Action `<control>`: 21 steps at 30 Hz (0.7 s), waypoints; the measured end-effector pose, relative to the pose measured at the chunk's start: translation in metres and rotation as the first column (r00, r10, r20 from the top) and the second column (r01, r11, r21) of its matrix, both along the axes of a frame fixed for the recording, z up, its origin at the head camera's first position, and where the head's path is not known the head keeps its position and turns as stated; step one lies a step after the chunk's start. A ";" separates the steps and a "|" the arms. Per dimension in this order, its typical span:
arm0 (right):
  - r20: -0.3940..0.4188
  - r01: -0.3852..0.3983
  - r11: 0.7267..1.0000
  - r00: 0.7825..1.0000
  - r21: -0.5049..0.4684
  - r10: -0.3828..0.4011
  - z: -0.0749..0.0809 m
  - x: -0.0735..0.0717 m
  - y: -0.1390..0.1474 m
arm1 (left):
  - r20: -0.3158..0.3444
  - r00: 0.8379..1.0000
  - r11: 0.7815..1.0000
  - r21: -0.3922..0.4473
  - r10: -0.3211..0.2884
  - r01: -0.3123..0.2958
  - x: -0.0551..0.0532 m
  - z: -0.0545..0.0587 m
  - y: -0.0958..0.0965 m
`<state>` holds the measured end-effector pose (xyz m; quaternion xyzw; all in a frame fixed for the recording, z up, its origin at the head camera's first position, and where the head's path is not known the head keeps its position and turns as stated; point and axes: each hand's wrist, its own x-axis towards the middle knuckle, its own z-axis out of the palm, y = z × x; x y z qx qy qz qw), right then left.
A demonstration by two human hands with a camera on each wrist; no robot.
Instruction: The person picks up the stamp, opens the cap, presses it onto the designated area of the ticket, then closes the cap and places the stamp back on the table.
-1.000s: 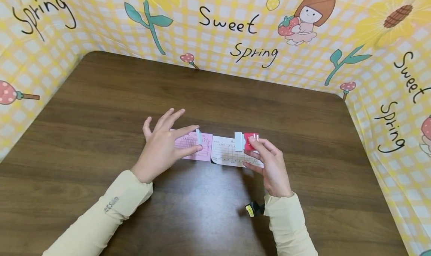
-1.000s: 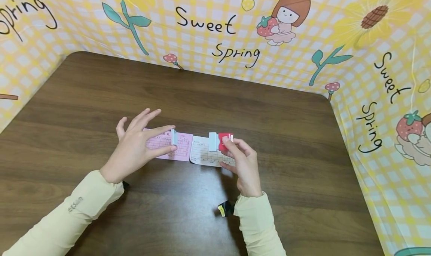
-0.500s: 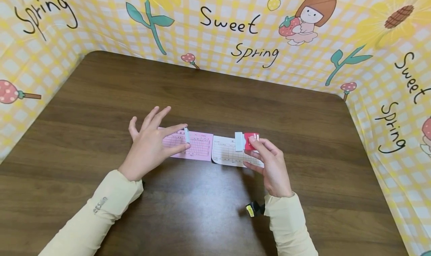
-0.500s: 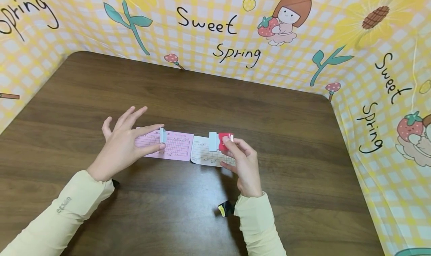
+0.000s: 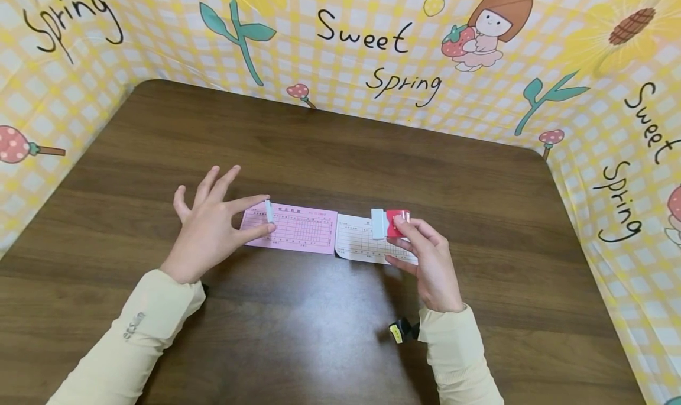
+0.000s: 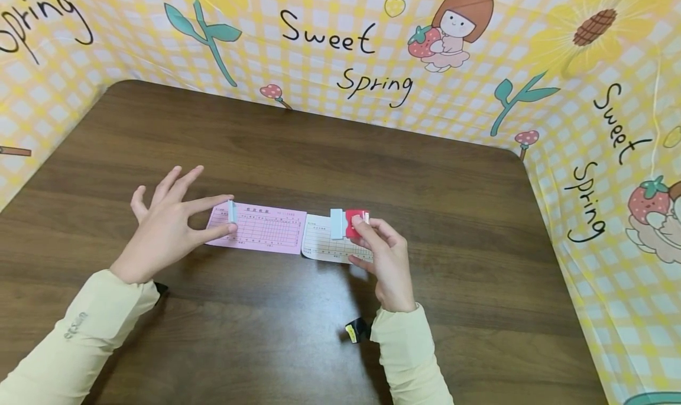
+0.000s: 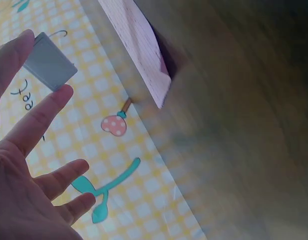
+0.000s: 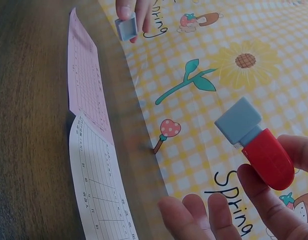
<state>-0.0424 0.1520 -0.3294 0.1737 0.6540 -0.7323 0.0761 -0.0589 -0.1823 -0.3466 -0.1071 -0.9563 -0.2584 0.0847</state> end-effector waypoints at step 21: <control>-0.011 -0.011 1.000 1.000 0.011 0.011 0.003 0.002 -0.002 | 0.059 0.998 0.999 -0.010 0.031 -0.030 0.001 -0.003 -0.025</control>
